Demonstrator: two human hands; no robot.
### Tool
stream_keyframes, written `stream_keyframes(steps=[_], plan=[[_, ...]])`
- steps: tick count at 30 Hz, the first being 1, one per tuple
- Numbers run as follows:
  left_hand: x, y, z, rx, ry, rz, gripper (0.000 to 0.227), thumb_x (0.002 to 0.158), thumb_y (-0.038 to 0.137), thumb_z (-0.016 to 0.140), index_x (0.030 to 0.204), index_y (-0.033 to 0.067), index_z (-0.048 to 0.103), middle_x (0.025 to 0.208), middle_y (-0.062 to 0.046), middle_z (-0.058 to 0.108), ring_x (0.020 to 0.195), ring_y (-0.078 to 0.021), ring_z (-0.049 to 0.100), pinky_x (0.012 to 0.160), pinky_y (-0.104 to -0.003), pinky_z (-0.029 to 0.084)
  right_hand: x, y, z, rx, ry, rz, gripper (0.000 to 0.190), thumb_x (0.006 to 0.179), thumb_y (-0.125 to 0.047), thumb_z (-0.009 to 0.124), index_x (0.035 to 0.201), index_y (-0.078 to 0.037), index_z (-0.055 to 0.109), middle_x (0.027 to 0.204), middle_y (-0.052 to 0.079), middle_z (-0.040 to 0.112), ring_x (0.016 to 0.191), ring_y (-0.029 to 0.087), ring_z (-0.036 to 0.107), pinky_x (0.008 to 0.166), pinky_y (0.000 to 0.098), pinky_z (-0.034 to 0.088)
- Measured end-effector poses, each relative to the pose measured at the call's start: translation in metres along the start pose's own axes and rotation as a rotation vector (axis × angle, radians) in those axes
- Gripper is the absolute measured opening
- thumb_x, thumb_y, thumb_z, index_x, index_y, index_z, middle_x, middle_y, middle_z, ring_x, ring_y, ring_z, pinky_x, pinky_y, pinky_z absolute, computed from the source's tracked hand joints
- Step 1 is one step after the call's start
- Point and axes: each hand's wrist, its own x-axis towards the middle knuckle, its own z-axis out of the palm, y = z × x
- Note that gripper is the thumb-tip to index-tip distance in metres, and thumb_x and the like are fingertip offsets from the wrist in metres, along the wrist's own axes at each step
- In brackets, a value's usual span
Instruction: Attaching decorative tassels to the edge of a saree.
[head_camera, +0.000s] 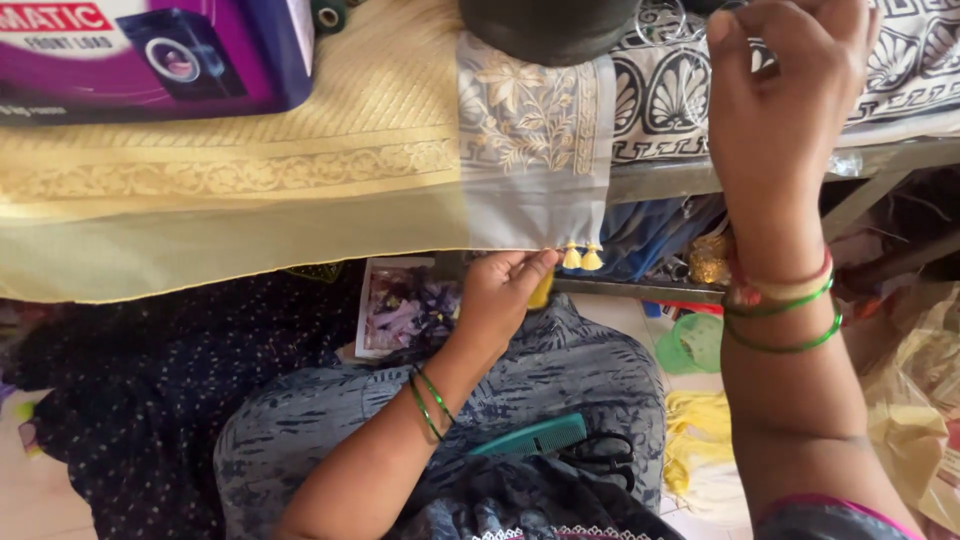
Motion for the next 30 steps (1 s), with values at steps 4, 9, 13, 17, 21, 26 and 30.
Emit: stream_keyframes(steps=[4,9,13,17,21,26,30], plan=[[0.001,0.002,0.002,-0.066,-0.054,0.074,0.030,0.100,0.018,0.068,0.116,-0.0064,0.074,0.103,-0.006,0.077,0.092,-0.0072,0.067,0.083,-0.023,0.052,0.011,0.048,0.018,-0.371,0.019,-0.424,0.006,0.099,0.000,0.079,0.094,0.000,0.077,0.108,0.011,0.067,0.117,0.035,0.054,0.107,0.0512,0.037],[0.001,0.006,-0.001,0.022,-0.021,0.028,0.031,0.100,0.022,0.067,0.114,-0.0039,0.076,0.099,-0.004,0.078,0.087,-0.0050,0.066,0.079,-0.021,0.052,0.017,0.053,0.023,-0.312,-0.021,-0.372,0.005,0.090,-0.004,0.079,0.093,-0.002,0.075,0.109,0.016,0.063,0.121,0.039,0.047,0.108,0.0505,0.035],[0.001,0.006,-0.001,-0.029,-0.034,-0.024,0.031,0.100,0.023,0.067,0.115,-0.0031,0.075,0.096,-0.003,0.076,0.082,-0.0051,0.062,0.072,-0.022,0.050,0.010,0.042,0.017,-0.290,-0.015,-0.308,0.006,0.090,0.000,0.077,0.092,0.000,0.072,0.110,0.015,0.061,0.117,0.038,0.047,0.103,0.0504,0.036],[0.001,0.008,0.000,-0.035,-0.045,-0.005,0.029,0.099,0.022,0.068,0.112,-0.0025,0.076,0.092,-0.003,0.077,0.078,-0.0055,0.064,0.070,-0.023,0.052,-0.007,0.028,0.004,-0.257,0.038,-0.343,0.012,0.091,0.010,0.068,0.098,0.001,0.064,0.110,0.014,0.055,0.111,0.033,0.051,0.098,0.0428,0.042],[0.000,0.013,0.000,0.010,-0.006,0.023,0.025,0.094,0.020,0.073,0.106,-0.0007,0.079,0.092,0.000,0.079,0.081,-0.0033,0.065,0.075,-0.020,0.052,-0.043,-0.031,-0.014,-0.251,0.075,-0.344,0.014,0.101,0.017,0.062,0.103,0.003,0.061,0.106,0.014,0.059,0.099,0.026,0.055,0.081,0.0342,0.045],[-0.005,0.025,-0.004,-0.012,-0.026,-0.055,0.023,0.092,0.020,0.077,0.103,-0.0005,0.081,0.082,-0.002,0.072,0.067,-0.0054,0.054,0.060,-0.021,0.042,-0.118,-0.064,-0.004,-0.101,-0.098,-0.246,0.018,0.088,0.016,0.057,0.098,0.001,0.063,0.095,0.013,0.068,0.082,0.027,0.065,0.074,0.0366,0.052],[-0.010,0.041,-0.003,-0.084,-0.084,-0.189,0.028,0.095,0.024,0.072,0.105,-0.0010,0.079,0.072,-0.003,0.071,0.054,-0.0058,0.052,0.046,-0.021,0.037,-0.171,-0.052,0.019,-0.106,-0.287,-0.113,0.017,0.082,0.009,0.067,0.093,-0.003,0.069,0.084,0.012,0.067,0.076,0.032,0.065,0.069,0.0415,0.051]])
